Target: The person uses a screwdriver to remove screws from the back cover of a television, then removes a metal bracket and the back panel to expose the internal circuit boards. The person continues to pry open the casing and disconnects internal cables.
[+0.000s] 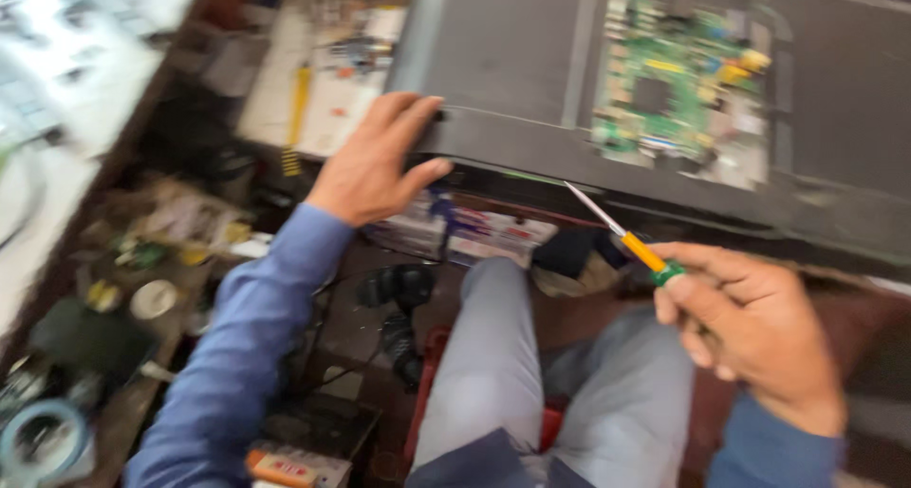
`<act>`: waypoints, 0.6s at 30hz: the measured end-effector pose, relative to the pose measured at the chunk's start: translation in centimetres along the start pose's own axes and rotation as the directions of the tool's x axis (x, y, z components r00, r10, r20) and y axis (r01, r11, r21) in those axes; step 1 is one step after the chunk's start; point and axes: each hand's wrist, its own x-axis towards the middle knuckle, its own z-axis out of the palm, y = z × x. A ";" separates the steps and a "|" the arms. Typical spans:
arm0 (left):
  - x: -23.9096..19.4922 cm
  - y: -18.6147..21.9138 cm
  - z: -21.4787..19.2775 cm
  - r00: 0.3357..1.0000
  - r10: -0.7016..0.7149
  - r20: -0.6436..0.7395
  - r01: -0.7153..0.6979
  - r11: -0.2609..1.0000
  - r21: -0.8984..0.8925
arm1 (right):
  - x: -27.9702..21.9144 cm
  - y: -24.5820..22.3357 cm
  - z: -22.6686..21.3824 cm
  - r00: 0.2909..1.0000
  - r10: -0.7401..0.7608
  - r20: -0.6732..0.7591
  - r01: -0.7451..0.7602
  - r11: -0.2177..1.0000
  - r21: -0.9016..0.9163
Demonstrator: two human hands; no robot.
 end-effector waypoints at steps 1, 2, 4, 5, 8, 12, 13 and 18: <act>0.1 0.4 0.3 1.000 0.004 0.013 -0.004 1.000 0.008 | -0.7 2.5 -0.5 0.998 -0.040 -0.049 0.044 0.995 0.087; 0.2 0.7 0.4 1.000 0.010 0.022 -0.010 1.000 0.019 | -1.2 4.6 -1.1 0.991 -0.082 -0.101 0.098 0.981 0.169; 1.0 1.3 1.4 0.999 0.032 0.020 -0.033 0.996 0.082 | -2.6 8.3 -2.1 0.966 -0.110 -0.234 0.177 0.941 0.289; 1.1 1.4 1.5 0.999 0.021 0.050 -0.026 0.995 0.101 | -3.2 9.9 -2.6 0.948 -0.113 -0.297 0.204 0.933 0.296; 2.0 1.0 1.6 0.990 -0.021 0.138 -0.006 0.981 0.192 | -5.0 13.1 -5.0 0.859 -0.130 -0.495 0.282 0.928 0.245; 2.2 -1.4 2.6 0.990 0.120 0.073 -0.136 0.946 0.294 | -7.1 15.2 -9.0 0.705 -0.172 -0.688 0.244 0.970 0.008; 2.0 -2.0 3.0 0.986 0.162 0.026 -0.163 0.946 0.280 | -7.8 15.4 -9.8 0.671 -0.193 -0.716 0.216 0.975 -0.060; 1.0 -2.7 4.2 0.990 0.130 -0.063 -0.118 0.979 0.169 | -9.0 15.5 -12.9 0.609 -0.304 -0.732 0.023 0.930 -0.368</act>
